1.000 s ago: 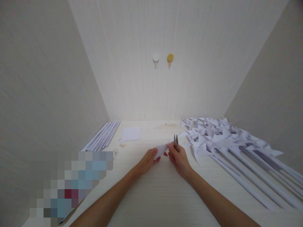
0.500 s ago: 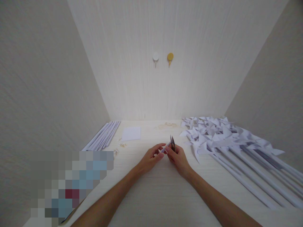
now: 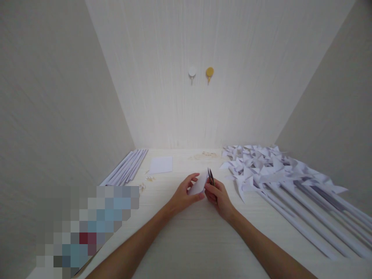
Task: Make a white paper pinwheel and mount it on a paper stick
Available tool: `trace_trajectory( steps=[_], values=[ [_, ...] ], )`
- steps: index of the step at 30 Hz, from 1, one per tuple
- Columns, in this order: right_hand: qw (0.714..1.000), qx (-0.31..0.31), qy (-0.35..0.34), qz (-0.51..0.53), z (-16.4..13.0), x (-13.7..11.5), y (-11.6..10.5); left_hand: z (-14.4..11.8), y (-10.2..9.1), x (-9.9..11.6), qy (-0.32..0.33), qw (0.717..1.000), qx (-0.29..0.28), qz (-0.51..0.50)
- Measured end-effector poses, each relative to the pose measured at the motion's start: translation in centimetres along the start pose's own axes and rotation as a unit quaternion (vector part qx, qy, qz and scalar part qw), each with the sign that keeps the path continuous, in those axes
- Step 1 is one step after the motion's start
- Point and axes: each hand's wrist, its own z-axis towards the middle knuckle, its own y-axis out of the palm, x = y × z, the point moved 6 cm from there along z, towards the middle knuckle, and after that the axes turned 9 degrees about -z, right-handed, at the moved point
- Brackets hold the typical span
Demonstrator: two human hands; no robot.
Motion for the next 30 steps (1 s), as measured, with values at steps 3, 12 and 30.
trace_trajectory(
  steps=[3, 12, 30],
  values=[
    [1.0, 0.001, 0.007, 0.015, 0.0, 0.1, 0.0, 0.0, -0.2, 0.0, 0.001, 1.0, 0.02, -0.002],
    [0.998, 0.051, 0.03, 0.012, 0.2, 0.7, -0.8, 0.2, -0.6, 0.4, -0.024, 0.993, 0.062, -0.102],
    [0.984, 0.165, 0.026, -0.059, 0.0, 0.7, -2.2, 0.1, -2.6, -0.6, -0.062, 0.943, 0.218, -0.242]
  ],
)
